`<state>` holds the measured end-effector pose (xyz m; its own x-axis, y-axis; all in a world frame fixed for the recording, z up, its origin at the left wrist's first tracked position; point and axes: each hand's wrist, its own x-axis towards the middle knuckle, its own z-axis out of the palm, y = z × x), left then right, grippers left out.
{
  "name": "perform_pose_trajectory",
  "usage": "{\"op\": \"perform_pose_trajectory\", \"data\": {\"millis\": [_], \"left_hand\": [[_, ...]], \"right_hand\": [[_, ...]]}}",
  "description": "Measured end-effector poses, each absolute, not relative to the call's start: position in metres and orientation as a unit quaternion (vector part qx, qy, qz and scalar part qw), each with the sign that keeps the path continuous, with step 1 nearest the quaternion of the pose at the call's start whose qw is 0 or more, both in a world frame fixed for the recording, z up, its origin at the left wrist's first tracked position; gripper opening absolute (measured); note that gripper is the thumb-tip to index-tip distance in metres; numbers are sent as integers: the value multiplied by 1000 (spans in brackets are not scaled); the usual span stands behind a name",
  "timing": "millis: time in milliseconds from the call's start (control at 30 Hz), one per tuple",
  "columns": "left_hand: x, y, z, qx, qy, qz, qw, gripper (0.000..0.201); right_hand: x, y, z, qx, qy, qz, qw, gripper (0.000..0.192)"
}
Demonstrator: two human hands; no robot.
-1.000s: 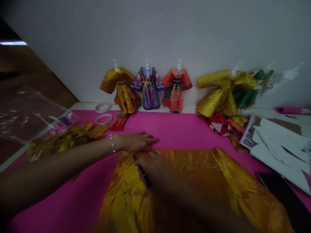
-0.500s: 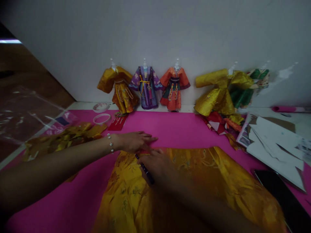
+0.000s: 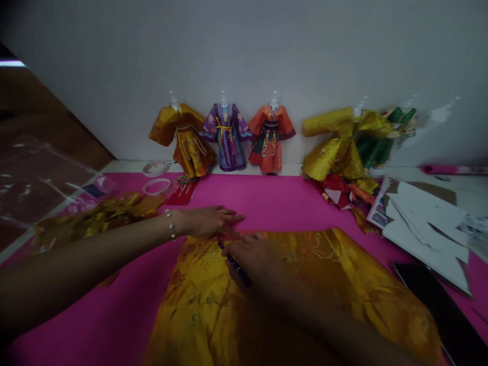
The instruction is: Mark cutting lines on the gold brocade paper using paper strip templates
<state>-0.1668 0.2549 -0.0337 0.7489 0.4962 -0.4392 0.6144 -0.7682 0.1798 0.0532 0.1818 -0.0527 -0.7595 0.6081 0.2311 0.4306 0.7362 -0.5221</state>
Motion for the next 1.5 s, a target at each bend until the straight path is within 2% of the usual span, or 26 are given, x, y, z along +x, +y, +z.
{"op": "perform_pose_trajectory", "data": {"millis": [200,433,867,1133,1500], "left_hand": [[-168,255,-35,924,298,-180,158,49],[-169,255,-36,924,304,-170,159,48],[-167,255,-33,923,303,-176,161,54],[-167,255,-34,923,301,-182,157,52],[-166,255,-32,921,297,-194,158,47]], "right_hand": [[60,181,-53,-298,-907,209,212,18],[72,182,-61,-312,-908,210,184,20],[87,185,-65,-306,-906,218,194,21],[60,176,-54,-276,-904,240,221,21],[27,183,-56,-234,-915,263,197,19]]}}
